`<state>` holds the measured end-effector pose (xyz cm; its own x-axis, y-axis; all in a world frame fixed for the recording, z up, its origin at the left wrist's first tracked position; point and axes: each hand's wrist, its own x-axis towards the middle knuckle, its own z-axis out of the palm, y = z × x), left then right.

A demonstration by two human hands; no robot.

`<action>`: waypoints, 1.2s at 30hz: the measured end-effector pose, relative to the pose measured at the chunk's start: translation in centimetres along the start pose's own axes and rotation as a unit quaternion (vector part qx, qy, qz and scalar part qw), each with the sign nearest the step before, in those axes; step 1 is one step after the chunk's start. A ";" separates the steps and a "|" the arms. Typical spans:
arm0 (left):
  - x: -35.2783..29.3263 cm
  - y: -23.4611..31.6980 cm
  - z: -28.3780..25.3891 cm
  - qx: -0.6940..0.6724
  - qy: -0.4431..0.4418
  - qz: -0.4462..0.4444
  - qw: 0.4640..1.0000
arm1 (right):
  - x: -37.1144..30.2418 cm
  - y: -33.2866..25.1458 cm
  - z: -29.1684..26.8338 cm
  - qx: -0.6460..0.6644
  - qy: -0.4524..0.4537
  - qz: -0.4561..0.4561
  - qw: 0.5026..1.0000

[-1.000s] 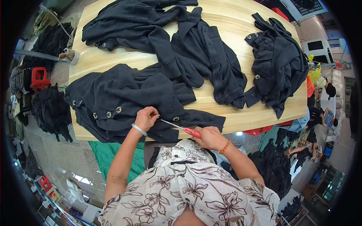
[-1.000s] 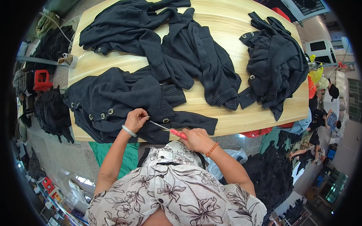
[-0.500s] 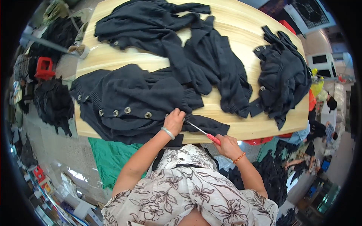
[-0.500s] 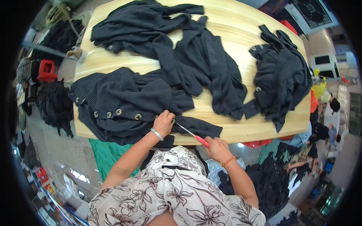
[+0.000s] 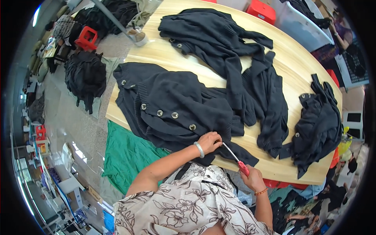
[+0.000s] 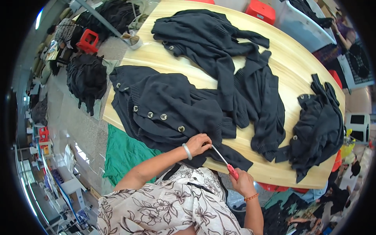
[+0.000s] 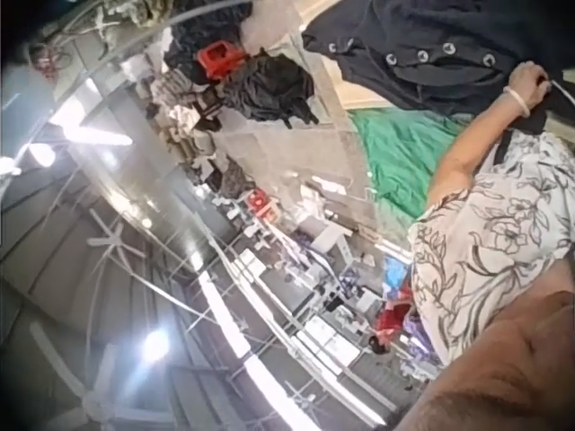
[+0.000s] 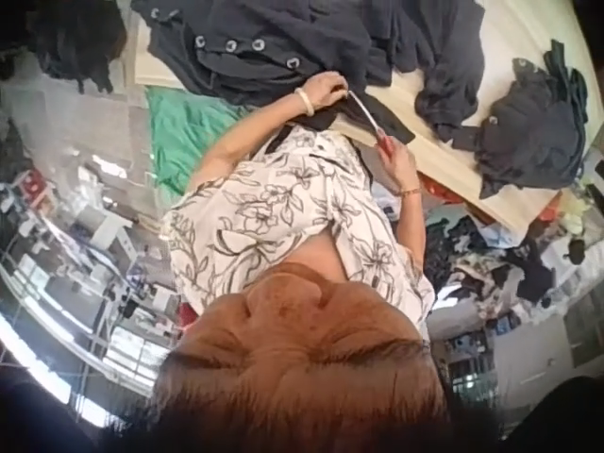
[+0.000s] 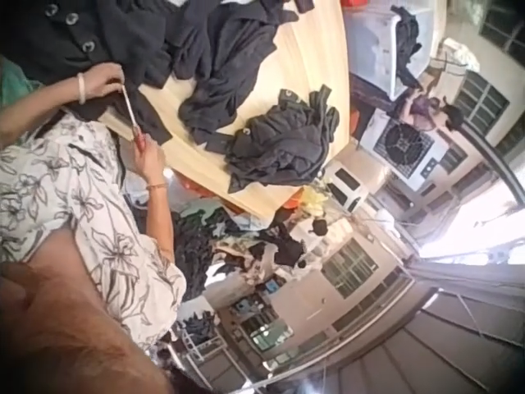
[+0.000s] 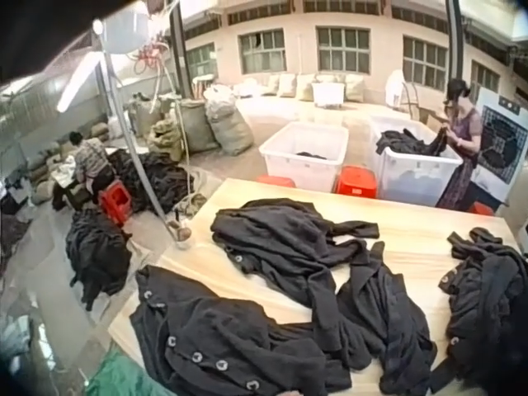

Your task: Trimming excess threads and loose ends from black knitted cardigans using scissors in a factory setting.

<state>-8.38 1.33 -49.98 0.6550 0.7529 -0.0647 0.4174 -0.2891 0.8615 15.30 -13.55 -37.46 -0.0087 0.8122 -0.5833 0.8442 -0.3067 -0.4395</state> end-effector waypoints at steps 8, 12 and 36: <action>-5.1 -5.8 -15.6 0.262 0.459 -0.189 0.828 | 2.7 -3.3 0.0 0.036 0.082 -0.055 0.994; -7.8 -14.3 -19.8 -0.130 0.412 -0.332 0.838 | 5.3 -6.3 -0.3 0.025 0.080 -0.104 0.991; -13.9 -8.8 -20.2 -0.389 0.312 -0.546 0.673 | 8.7 -12.6 0.3 0.010 0.005 -0.155 0.988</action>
<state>-33.86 5.34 -46.48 -0.2694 0.4363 -0.8585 -0.1801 0.8529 0.4900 4.41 -2.72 -37.16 -0.2599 0.8731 -0.4125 0.7910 -0.0526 -0.6096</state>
